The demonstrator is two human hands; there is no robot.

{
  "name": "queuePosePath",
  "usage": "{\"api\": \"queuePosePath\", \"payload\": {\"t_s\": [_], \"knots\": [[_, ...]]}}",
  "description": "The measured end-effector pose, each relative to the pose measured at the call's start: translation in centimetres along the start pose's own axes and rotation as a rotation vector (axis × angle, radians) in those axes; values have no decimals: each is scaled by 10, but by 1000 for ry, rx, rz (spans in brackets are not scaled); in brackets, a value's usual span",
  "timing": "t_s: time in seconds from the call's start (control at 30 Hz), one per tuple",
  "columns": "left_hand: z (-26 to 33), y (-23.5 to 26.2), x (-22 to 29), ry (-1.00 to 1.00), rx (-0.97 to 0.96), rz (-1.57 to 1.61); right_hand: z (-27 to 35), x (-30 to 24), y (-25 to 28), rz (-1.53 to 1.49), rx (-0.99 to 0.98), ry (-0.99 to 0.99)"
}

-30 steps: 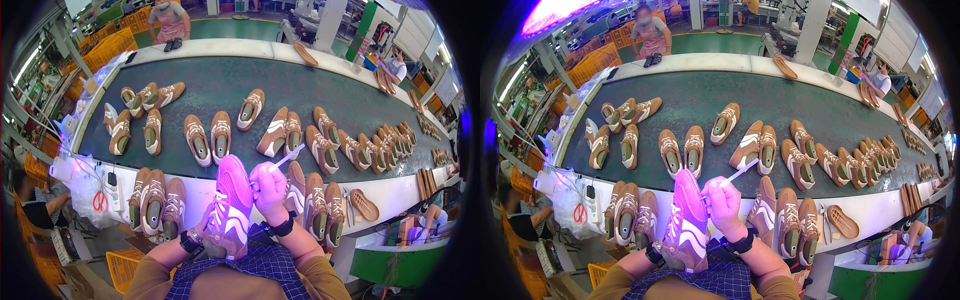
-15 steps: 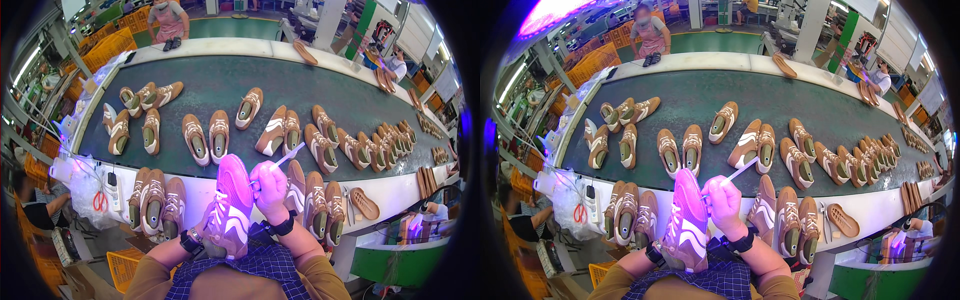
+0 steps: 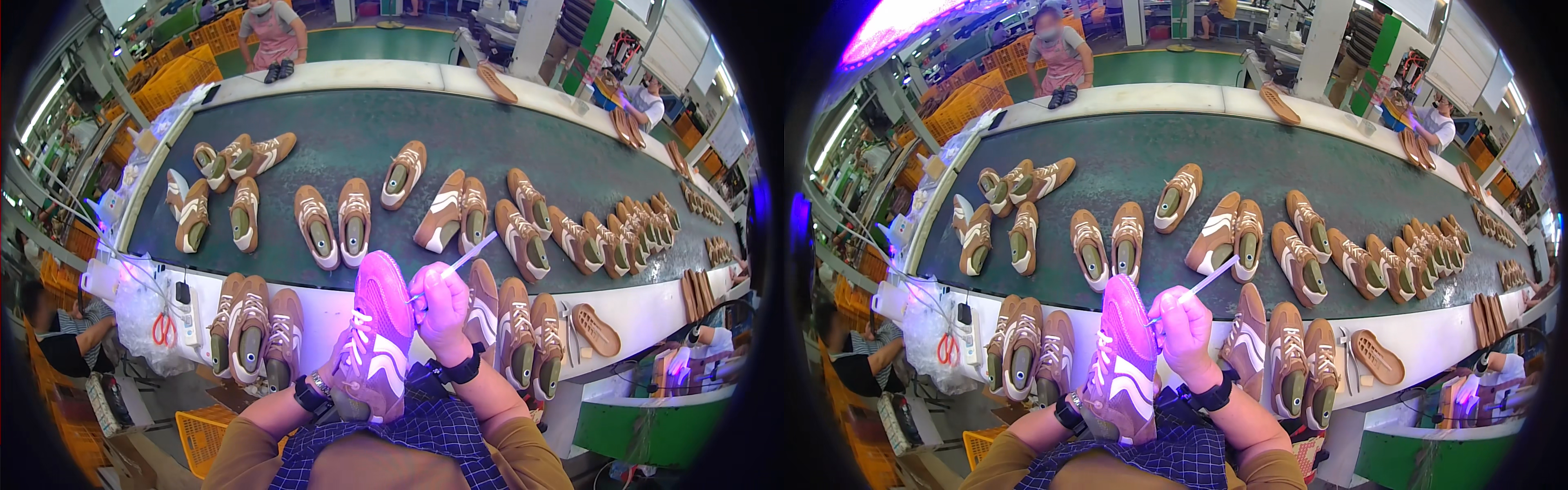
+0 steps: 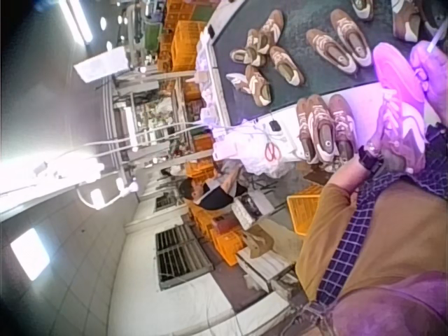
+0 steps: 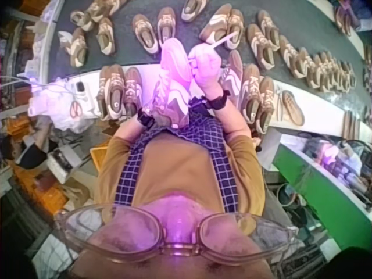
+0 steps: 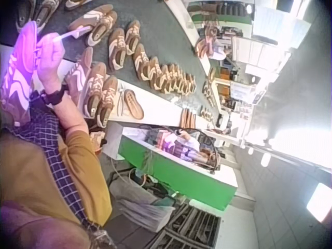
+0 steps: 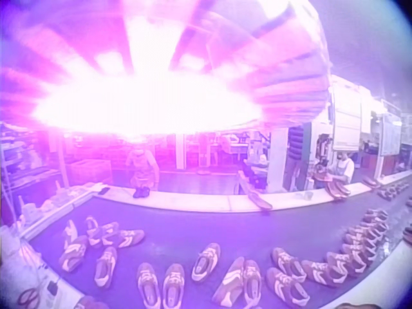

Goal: The person picks up pairs of brown and white sneakers from a conveyor belt, inspects them under a purple light, and uses a small tool to clean or adjust the soles. They then place the shoes back on the belt.

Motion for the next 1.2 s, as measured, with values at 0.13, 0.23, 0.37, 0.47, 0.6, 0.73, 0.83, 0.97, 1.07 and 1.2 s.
{"api": "queuePosePath", "payload": {"t_s": [0.13, 0.23, 0.37, 0.47, 0.6, 0.73, 0.83, 0.97, 1.07, 1.2], "knots": [[-2, 11, 1, 34, 12, -137, 0, 1, 3, 8, 17, 4], [0, -19, -4, 37, 35, -313, 1, 0, 3, 5, 17, -3], [-2, -27, -4, 42, 58, -332, 1, -3, 3, -8, 11, -4], [-4, 34, 5, 18, 2, -104, 1, -6, 0, 1, 14, -2], [-6, 19, 4, 21, -22, -120, 1, -3, 3, 3, 23, -11], [-6, -28, -3, 5, 25, -339, 2, -1, 4, -12, 20, -7], [-5, -16, -3, -12, 13, -267, 2, 0, 5, -18, 17, -13], [-5, -63, -9, -23, 99, -231, 4, 1, 6, -28, 26, -20], [-8, -78, -12, -36, 5, 53, 4, -1, 6, -22, 32, -17], [-8, -82, -13, -21, -170, 503, 4, -1, 5, -34, 34, -3]]}}
Point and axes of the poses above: each hand's wrist, its own z-axis away from the middle knuckle, its own y-axis out of the back of the hand, x = y × z, the point moved 2 cm from there along -z, towards the middle knuckle, and after that the axes turned 1 degree about x, right-handed, at the moved point
